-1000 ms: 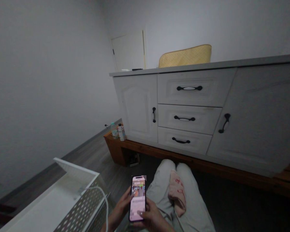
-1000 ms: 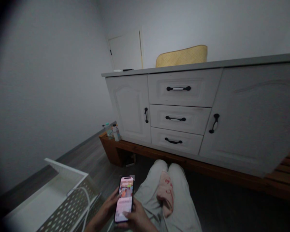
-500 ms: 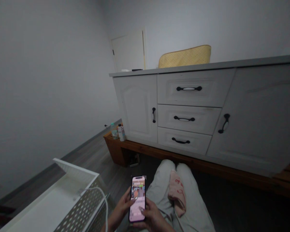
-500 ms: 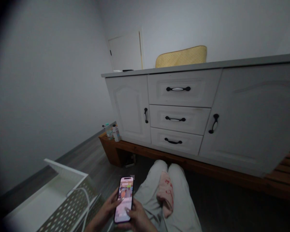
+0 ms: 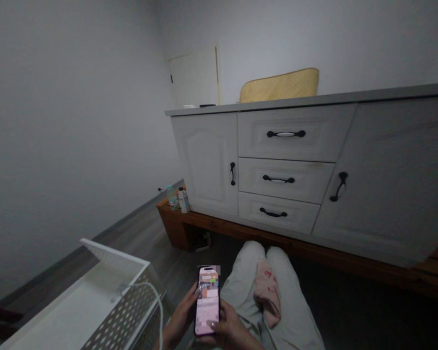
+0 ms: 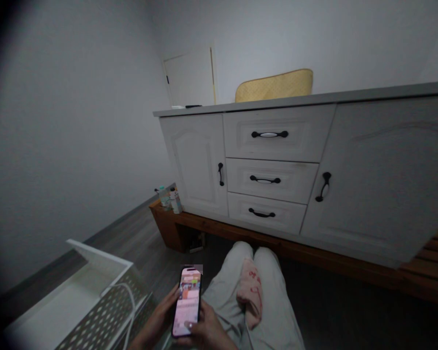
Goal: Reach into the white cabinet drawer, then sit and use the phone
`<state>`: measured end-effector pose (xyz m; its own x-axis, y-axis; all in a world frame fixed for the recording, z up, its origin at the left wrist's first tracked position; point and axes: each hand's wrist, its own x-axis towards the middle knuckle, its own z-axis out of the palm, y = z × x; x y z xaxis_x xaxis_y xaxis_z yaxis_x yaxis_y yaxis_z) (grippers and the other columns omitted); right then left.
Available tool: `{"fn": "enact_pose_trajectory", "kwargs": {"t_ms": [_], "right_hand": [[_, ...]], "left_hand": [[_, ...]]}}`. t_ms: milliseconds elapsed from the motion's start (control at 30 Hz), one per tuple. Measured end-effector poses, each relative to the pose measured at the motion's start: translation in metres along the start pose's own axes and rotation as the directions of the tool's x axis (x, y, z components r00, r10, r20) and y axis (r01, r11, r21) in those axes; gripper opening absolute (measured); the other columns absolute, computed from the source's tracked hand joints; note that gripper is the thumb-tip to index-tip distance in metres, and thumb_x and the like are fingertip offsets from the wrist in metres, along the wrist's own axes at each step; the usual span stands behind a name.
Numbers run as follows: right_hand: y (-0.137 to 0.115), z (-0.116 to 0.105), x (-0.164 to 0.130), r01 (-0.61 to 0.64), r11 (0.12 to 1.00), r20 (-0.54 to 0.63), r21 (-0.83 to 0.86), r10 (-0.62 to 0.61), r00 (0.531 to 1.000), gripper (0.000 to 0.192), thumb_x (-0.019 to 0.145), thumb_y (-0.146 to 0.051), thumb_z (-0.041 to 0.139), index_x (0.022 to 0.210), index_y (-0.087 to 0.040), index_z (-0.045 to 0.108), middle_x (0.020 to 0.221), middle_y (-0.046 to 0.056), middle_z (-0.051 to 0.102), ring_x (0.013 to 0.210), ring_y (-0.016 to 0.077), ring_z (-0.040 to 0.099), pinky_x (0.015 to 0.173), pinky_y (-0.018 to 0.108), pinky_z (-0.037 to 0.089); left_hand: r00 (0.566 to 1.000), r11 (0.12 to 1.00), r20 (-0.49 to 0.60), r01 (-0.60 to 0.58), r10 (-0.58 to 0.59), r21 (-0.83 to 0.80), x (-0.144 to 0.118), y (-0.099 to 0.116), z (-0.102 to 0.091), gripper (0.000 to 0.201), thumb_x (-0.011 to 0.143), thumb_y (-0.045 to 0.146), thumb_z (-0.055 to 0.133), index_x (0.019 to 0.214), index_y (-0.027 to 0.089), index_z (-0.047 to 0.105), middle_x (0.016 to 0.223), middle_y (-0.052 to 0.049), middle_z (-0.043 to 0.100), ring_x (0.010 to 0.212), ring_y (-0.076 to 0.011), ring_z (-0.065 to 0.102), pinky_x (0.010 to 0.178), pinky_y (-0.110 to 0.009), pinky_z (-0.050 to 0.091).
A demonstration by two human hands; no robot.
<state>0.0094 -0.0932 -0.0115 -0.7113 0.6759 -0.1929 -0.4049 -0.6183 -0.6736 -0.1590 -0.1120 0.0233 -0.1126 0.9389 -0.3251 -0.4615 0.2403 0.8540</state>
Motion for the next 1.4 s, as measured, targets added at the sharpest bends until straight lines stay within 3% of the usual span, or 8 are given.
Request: {"fn": "enact_pose_trajectory", "kwargs": {"t_ms": [300,467,633,833,1000,1100,1267,1400], "right_hand": [[-0.003,0.003,-0.004,0.002,0.999,0.006,-0.038,-0.002,1.000,0.092,0.041,-0.027,0.092,0.124,-0.023,0.053,0.114,0.009,0.067,0.098,0.0299,0.068,0.093,0.061,0.049],[-0.004,0.007,-0.002,-0.002,1.000,-0.031,-0.019,0.001,1.000,0.096,0.034,-0.026,0.093,0.121,-0.022,0.055,0.114,0.010,0.069,0.093,0.0295,0.069,0.084,0.055,0.054],[-0.009,0.011,-0.003,0.011,0.999,0.005,-0.037,-0.011,1.000,0.092,0.037,-0.024,0.092,0.121,-0.020,0.055,0.110,0.011,0.071,0.087,0.0247,0.069,0.076,0.043,0.055],[-0.012,0.014,-0.006,0.001,0.999,0.004,-0.040,-0.001,1.000,0.092,0.037,-0.025,0.092,0.121,-0.020,0.056,0.110,0.010,0.070,0.086,0.0230,0.069,0.074,0.040,0.055],[-0.007,0.009,-0.001,0.056,0.997,0.041,-0.051,-0.054,0.998,0.088,0.040,-0.025,0.091,0.121,-0.019,0.057,0.109,0.010,0.071,0.085,0.0220,0.068,0.070,0.037,0.055],[-0.004,0.006,0.002,0.099,0.993,0.054,-0.064,-0.095,0.994,0.088,0.036,-0.024,0.091,0.119,-0.017,0.060,0.109,0.011,0.072,0.087,0.0229,0.068,0.074,0.037,0.054],[-0.005,0.002,0.003,0.102,0.987,0.052,-0.127,-0.096,0.994,0.093,0.036,-0.019,0.091,0.123,-0.017,0.058,0.116,0.013,0.071,0.101,0.0291,0.068,0.086,0.043,0.053],[-0.006,0.002,0.003,0.131,0.985,0.073,-0.116,-0.123,0.990,0.094,0.037,-0.018,0.091,0.125,-0.016,0.057,0.123,0.016,0.068,0.109,0.0331,0.065,0.092,0.048,0.051]], "left_hand": [[0.999,0.999,-0.036,-0.024,0.025,0.030,0.000,-0.004,-0.001,0.059,0.070,0.051,0.077,0.120,0.022,0.068,0.135,-0.010,0.065,0.133,-0.0333,0.052,0.121,-0.052,0.027],[0.995,0.995,-0.054,-0.079,0.082,0.052,-0.002,0.000,0.005,0.056,0.069,0.052,0.077,0.114,0.020,0.071,0.127,-0.011,0.071,0.132,-0.0340,0.053,0.120,-0.051,0.030],[0.993,0.995,-0.080,-0.079,0.083,0.055,-0.005,0.003,0.009,0.056,0.067,0.050,0.079,0.112,0.018,0.072,0.124,-0.013,0.072,0.127,-0.0361,0.058,0.116,-0.052,0.036],[0.987,0.984,-0.106,-0.103,0.119,0.143,-0.001,-0.002,0.007,0.055,0.072,0.050,0.075,0.116,0.018,0.070,0.127,-0.013,0.071,0.126,-0.0336,0.058,0.111,-0.045,0.042],[0.989,0.963,-0.003,-0.144,0.148,0.226,0.008,-0.012,0.006,0.055,0.072,0.045,0.077,0.117,0.018,0.064,0.114,-0.012,0.076,0.107,-0.0319,0.069,0.092,-0.041,0.055],[0.987,0.949,0.027,-0.160,0.159,0.272,0.011,-0.015,0.007,0.064,0.060,0.036,0.087,0.115,0.017,0.061,0.106,-0.012,0.077,0.098,-0.0319,0.071,0.086,-0.041,0.057],[0.986,0.953,0.008,-0.164,0.168,0.256,0.009,-0.016,0.010,0.070,0.064,0.035,0.085,0.123,0.018,0.052,0.116,-0.014,0.074,0.105,-0.0317,0.070,0.088,-0.041,0.056],[0.986,0.954,-0.015,-0.158,0.168,0.253,0.007,-0.015,0.013,0.069,0.062,0.036,0.086,0.121,0.018,0.055,0.114,-0.015,0.075,0.105,-0.0340,0.069,0.088,-0.042,0.056]]}}
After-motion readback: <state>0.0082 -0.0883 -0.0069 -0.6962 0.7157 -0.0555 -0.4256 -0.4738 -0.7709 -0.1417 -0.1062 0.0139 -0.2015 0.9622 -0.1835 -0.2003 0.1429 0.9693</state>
